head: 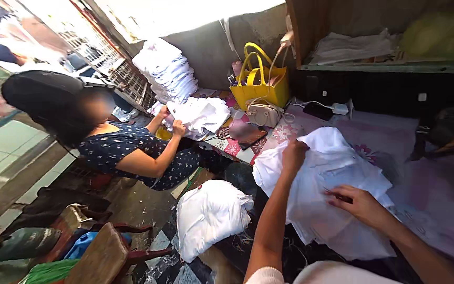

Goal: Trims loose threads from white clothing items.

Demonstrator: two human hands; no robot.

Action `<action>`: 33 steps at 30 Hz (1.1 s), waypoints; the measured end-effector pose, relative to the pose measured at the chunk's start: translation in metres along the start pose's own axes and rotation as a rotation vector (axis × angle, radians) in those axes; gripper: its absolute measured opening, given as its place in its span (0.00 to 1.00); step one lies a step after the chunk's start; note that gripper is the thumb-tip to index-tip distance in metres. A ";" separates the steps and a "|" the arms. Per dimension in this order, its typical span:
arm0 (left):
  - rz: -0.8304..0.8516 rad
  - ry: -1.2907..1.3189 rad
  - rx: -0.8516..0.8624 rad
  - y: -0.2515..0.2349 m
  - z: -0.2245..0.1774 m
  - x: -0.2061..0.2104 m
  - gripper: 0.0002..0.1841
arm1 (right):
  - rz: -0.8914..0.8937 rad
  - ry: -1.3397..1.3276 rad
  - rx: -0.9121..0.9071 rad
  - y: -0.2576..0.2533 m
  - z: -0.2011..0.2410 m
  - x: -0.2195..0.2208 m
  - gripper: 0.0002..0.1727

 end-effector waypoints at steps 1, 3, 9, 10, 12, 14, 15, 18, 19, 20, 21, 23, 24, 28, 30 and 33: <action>-0.098 0.020 0.015 0.005 0.004 -0.004 0.10 | -0.038 -0.008 0.000 0.004 -0.002 -0.005 0.14; -0.274 0.032 0.106 0.033 -0.005 -0.022 0.10 | -0.132 -0.044 0.009 0.012 -0.013 -0.015 0.12; 0.082 -0.240 0.101 0.164 -0.028 0.001 0.20 | -0.161 -0.135 0.015 0.005 -0.031 0.006 0.16; 0.028 -0.262 0.061 0.176 -0.020 0.005 0.15 | -0.150 -0.093 -0.015 -0.001 -0.027 0.019 0.21; -0.133 -0.206 0.018 0.187 -0.015 -0.008 0.06 | -0.185 0.044 -0.076 -0.011 -0.021 0.044 0.27; -0.295 -0.144 -0.031 0.191 -0.015 -0.033 0.05 | -0.298 0.160 -0.174 -0.013 -0.017 0.062 0.24; -0.355 -0.171 -0.082 0.192 -0.010 -0.043 0.04 | -0.310 0.191 -0.210 -0.011 -0.017 0.068 0.22; -0.408 -0.283 -0.228 0.200 0.002 -0.055 0.07 | 0.017 0.191 -0.110 0.006 -0.017 0.071 0.15; -0.442 -0.295 -0.200 0.199 -0.008 -0.056 0.08 | 0.108 0.175 -0.059 0.010 -0.018 0.067 0.13; -0.474 -0.288 -0.146 0.197 -0.024 -0.055 0.09 | 0.149 0.148 -0.020 0.013 -0.019 0.061 0.12; -0.486 -0.253 -0.081 0.195 -0.043 -0.052 0.09 | 0.153 0.113 0.010 0.015 -0.020 0.052 0.12; -0.440 -0.085 0.040 0.183 -0.071 -0.036 0.09 | 0.074 0.057 0.016 0.014 -0.021 0.032 0.13; -0.388 0.008 0.061 0.174 -0.076 -0.025 0.10 | 0.027 0.026 0.006 0.012 -0.019 0.023 0.13; -0.209 -0.034 -0.006 0.148 -0.045 0.026 0.17 | -0.024 -0.051 0.052 0.002 -0.018 0.001 0.19; -0.169 -0.074 -0.026 0.152 -0.031 0.032 0.06 | -0.024 -0.065 0.081 0.002 -0.023 -0.005 0.19; 0.070 0.027 -0.181 0.167 -0.034 0.012 0.07 | -0.006 -0.118 0.144 0.006 -0.034 -0.013 0.18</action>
Point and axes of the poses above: each hand's wrist, its own y-axis away from the middle knuckle, its own x-axis out of the palm, z = x × y, the point moved 5 cm from there along -y, towards the middle knuckle, and after that the axes turned 7 degrees about x, right-handed, at the moved point
